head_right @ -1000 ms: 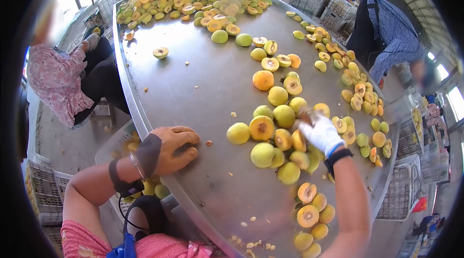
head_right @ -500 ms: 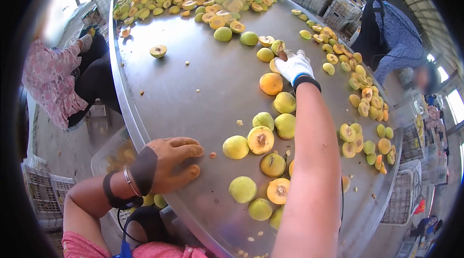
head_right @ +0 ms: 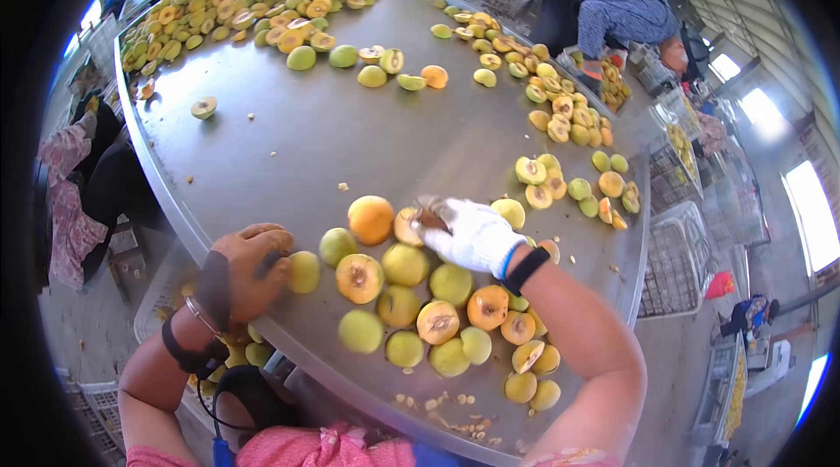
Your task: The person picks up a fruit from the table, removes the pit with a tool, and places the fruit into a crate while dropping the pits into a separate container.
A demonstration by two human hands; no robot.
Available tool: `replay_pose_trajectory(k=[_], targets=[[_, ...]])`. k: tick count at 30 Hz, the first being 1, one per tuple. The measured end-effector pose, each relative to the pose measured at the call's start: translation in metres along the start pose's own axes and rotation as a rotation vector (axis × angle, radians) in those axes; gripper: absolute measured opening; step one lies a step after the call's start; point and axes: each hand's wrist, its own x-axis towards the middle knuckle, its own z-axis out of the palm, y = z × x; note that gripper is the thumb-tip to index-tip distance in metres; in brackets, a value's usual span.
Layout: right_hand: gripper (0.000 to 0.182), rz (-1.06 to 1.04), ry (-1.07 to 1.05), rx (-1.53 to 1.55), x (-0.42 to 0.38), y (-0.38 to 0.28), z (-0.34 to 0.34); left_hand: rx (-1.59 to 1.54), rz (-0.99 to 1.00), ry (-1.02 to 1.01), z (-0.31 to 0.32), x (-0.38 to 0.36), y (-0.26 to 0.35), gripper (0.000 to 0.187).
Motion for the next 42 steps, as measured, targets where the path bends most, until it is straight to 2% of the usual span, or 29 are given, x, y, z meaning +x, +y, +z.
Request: replay_pose_trajectory(k=[1, 4, 5, 6, 7, 9, 12, 15, 17, 19, 21, 22, 23, 25, 27, 29, 31, 32, 35, 36, 37, 38, 39, 40, 42], targets=[[0.049, -0.068, 0.068, 0.140, -0.016, 0.009, 0.004, 0.007, 0.005, -0.004, 0.001, 0.000, 0.000, 0.025], [0.037, -0.014, 0.302, 0.334, -0.019, 0.055, -0.011, 0.017, -0.004, -0.011, 0.005, 0.001, 0.001, 0.025], [0.039, 0.015, 0.384, 0.120, -0.012, 0.072, -0.027, 0.014, 0.001, -0.006, 0.008, 0.002, 0.001, 0.025], [0.043, 0.153, 0.427, 0.048, -0.001, 0.094, -0.035, 0.014, 0.004, 0.002, 0.009, 0.002, 0.001, 0.025], [0.049, 0.224, 0.435, -0.123, 0.012, 0.112, -0.045, 0.016, 0.004, 0.015, 0.010, 0.003, 0.001, 0.025], [0.055, 0.468, 0.375, -0.211, 0.038, 0.158, -0.047, 0.025, -0.014, 0.002, 0.010, 0.004, 0.002, 0.027], [0.052, 0.453, 0.307, -0.077, 0.048, 0.171, -0.043, 0.065, -0.036, 0.017, 0.011, 0.008, 0.006, 0.026], [0.051, 0.357, 0.238, -0.258, 0.029, 0.147, -0.038, 0.078, -0.065, 0.001, 0.012, 0.008, 0.013, 0.025], [0.047, 0.226, 0.330, -0.161, 0.003, 0.140, -0.015, 0.098, -0.064, -0.025, 0.012, 0.009, 0.012, 0.025], [0.045, 0.001, 0.365, 0.011, -0.033, 0.131, 0.004, 0.094, -0.082, -0.032, 0.014, 0.010, 0.015, 0.023], [0.045, -0.016, 0.154, 0.214, -0.062, 0.122, -0.005, 0.096, -0.096, -0.054, 0.015, 0.010, 0.021, 0.022], [0.045, 0.016, 0.141, 0.441, -0.075, 0.119, -0.008, 0.102, -0.099, -0.073, 0.014, 0.013, 0.025, 0.022], [0.045, 0.022, 0.240, 0.513, -0.081, 0.123, -0.012, 0.107, -0.104, -0.092, 0.014, 0.014, 0.028, 0.021], [0.045, 0.121, 0.455, 0.381, -0.074, 0.172, -0.021, 0.092, -0.131, -0.088, 0.016, 0.014, 0.030, 0.021], [0.049, 0.362, 0.639, 0.017, -0.064, 0.222, -0.038, 0.074, -0.133, -0.086, 0.015, 0.015, 0.031, 0.021], [0.057, 0.633, 0.619, -0.092, -0.048, 0.273, -0.043, 0.053, -0.125, -0.092, 0.013, 0.016, 0.031, 0.022], [0.066, 0.728, 0.637, -0.006, -0.026, 0.342, -0.027, 0.044, -0.152, -0.078, 0.015, 0.015, 0.030, 0.022], [0.070, 0.916, 0.416, 0.124, -0.024, 0.324, -0.035, 0.040, -0.164, -0.073, 0.015, 0.015, 0.028, 0.023], [0.073, 0.920, 0.339, 0.027, -0.016, 0.314, -0.028, 0.060, -0.129, -0.026, 0.017, 0.009, 0.016, 0.026], [0.072, 0.854, 0.258, 0.079, -0.027, 0.288, -0.038, 0.056, -0.137, -0.033, 0.017, 0.009, 0.015, 0.027], [0.071, 0.728, 0.361, -0.085, -0.025, 0.312, -0.014, 0.047, -0.142, -0.043, 0.016, 0.010, 0.015, 0.029], [0.069, 0.736, 0.258, -0.112, -0.032, 0.285, -0.019, 0.036, -0.146, -0.056, 0.014, 0.009, 0.015, 0.031], [0.064, 0.650, 0.306, -0.051, -0.039, 0.269, -0.011, 0.034, -0.127, -0.062, 0.013, 0.008, 0.014, 0.034], [0.059, 0.601, 0.242, -0.119, -0.049, 0.231, -0.016, 0.034, -0.108, -0.065, 0.012, 0.006, 0.013, 0.036], [0.056, 0.465, 0.225, -0.198, -0.058, 0.200, -0.001, 0.027, -0.042, -0.076, 0.009, 0.003, 0.012, 0.041]])
